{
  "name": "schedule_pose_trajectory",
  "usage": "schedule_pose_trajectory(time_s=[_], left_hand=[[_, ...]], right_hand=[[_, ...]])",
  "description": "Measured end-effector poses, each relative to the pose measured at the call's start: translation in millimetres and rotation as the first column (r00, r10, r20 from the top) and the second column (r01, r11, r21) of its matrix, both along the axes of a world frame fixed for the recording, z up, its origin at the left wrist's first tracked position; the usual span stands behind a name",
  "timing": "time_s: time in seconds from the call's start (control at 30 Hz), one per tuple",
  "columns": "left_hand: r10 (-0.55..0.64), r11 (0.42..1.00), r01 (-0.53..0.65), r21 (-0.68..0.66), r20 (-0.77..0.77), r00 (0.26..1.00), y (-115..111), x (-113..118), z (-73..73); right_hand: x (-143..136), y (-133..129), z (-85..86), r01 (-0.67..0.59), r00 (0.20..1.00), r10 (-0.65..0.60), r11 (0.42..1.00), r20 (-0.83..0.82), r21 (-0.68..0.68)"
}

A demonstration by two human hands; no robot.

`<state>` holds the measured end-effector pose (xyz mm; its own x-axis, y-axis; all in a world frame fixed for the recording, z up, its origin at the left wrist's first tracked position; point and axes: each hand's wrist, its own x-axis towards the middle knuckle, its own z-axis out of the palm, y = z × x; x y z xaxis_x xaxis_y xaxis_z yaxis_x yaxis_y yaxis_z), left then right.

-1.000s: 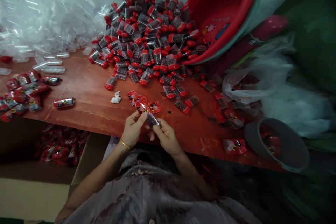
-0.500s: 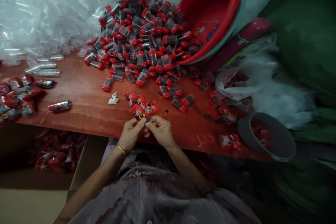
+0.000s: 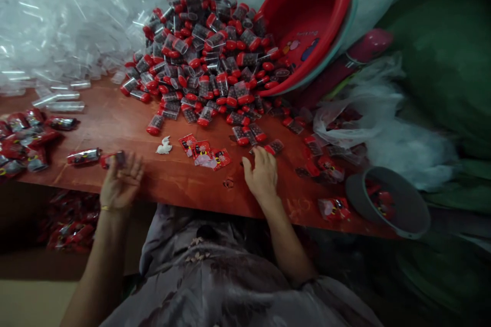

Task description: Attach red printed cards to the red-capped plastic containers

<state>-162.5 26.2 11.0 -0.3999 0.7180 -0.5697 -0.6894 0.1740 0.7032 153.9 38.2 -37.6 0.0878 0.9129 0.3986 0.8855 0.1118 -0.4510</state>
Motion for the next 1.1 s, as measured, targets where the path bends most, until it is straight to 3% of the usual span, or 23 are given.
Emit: schedule_pose_trajectory(time_s=[0.07,0.13,0.17,0.2,0.27,0.33,0.37,0.43,0.5,0.6,0.73,0.83,0.93,1.0,1.1], left_hand=[[0.045,0.997,-0.04,0.071,-0.066,0.997,2.9,-10.3,-2.3],[-0.002,0.992,0.035,0.125,-0.253,0.967,3.9,5.9,-5.5],[-0.04,0.984,0.108,0.144,-0.409,0.912,5.3,21.1,-6.9],[-0.093,0.962,0.226,0.151,-0.597,0.797,8.1,38.3,-8.0],[-0.155,0.875,0.481,0.051,-0.912,0.379,18.9,70.5,-9.7],[-0.14,0.809,0.571,-0.139,-0.989,-0.041,35.1,90.9,-12.5],[-0.143,0.781,0.579,-0.234,-0.97,-0.198,43.4,95.8,-14.8],[-0.171,0.731,0.563,-0.385,-0.903,-0.395,56.8,98.3,-21.7],[-0.193,0.702,0.54,-0.465,-0.854,-0.484,63.0,96.5,-30.5],[-0.178,0.723,0.523,-0.452,-0.853,-0.491,60.0,95.7,-42.8],[-0.125,0.786,0.518,-0.338,-0.907,-0.403,49.6,99.4,-49.8],[-0.092,0.829,0.503,-0.243,-0.947,-0.306,43.8,102.8,-44.2],[-0.068,0.838,0.523,-0.158,-0.98,-0.187,37.6,106.9,-31.4],[-0.07,0.823,0.556,-0.117,-0.992,-0.105,32.5,110.3,-22.7],[-0.103,0.792,0.608,-0.051,-0.993,0.05,24.2,115.9,-14.1]], right_hand=[[12.7,-0.6,-12.0,-0.007,0.995,0.008,1.0,0.1,-0.014],[14.5,-5.1,-21.4,-0.068,0.987,0.069,0.998,0.148,-0.01],[12.9,-7.9,-24.5,-0.101,0.982,0.099,0.995,0.159,0.002],[10.6,-10.5,-26.5,-0.126,0.979,0.121,0.992,0.164,0.018],[7.2,-14.0,-28.4,-0.151,0.977,0.14,0.986,0.162,0.064],[6.9,-14.7,-28.8,-0.155,0.98,0.139,0.982,0.146,0.111],[7.8,-14.3,-29.0,-0.154,0.981,0.136,0.98,0.136,0.129],[10.0,-12.5,-29.4,-0.156,0.983,0.139,0.977,0.118,0.147],[11.2,-10.8,-29.9,-0.157,0.985,0.143,0.975,0.101,0.155],[11.3,-9.8,-30.1,-0.154,0.986,0.142,0.974,0.085,0.167],[10.7,-14.5,-25.7,-0.119,0.989,0.097,0.969,0.107,0.216],[3.7,-20.1,-15.4,-0.113,0.993,0.098,0.955,0.069,0.275],[-16.6,-18.7,-0.6,-0.127,0.976,0.162,0.967,-0.144,0.221],[-35.1,-11.5,8.9,-0.148,0.905,0.185,0.981,-0.383,0.123],[-59.2,2.8,19.3,-0.249,0.687,0.178,0.968,-0.704,0.001]])
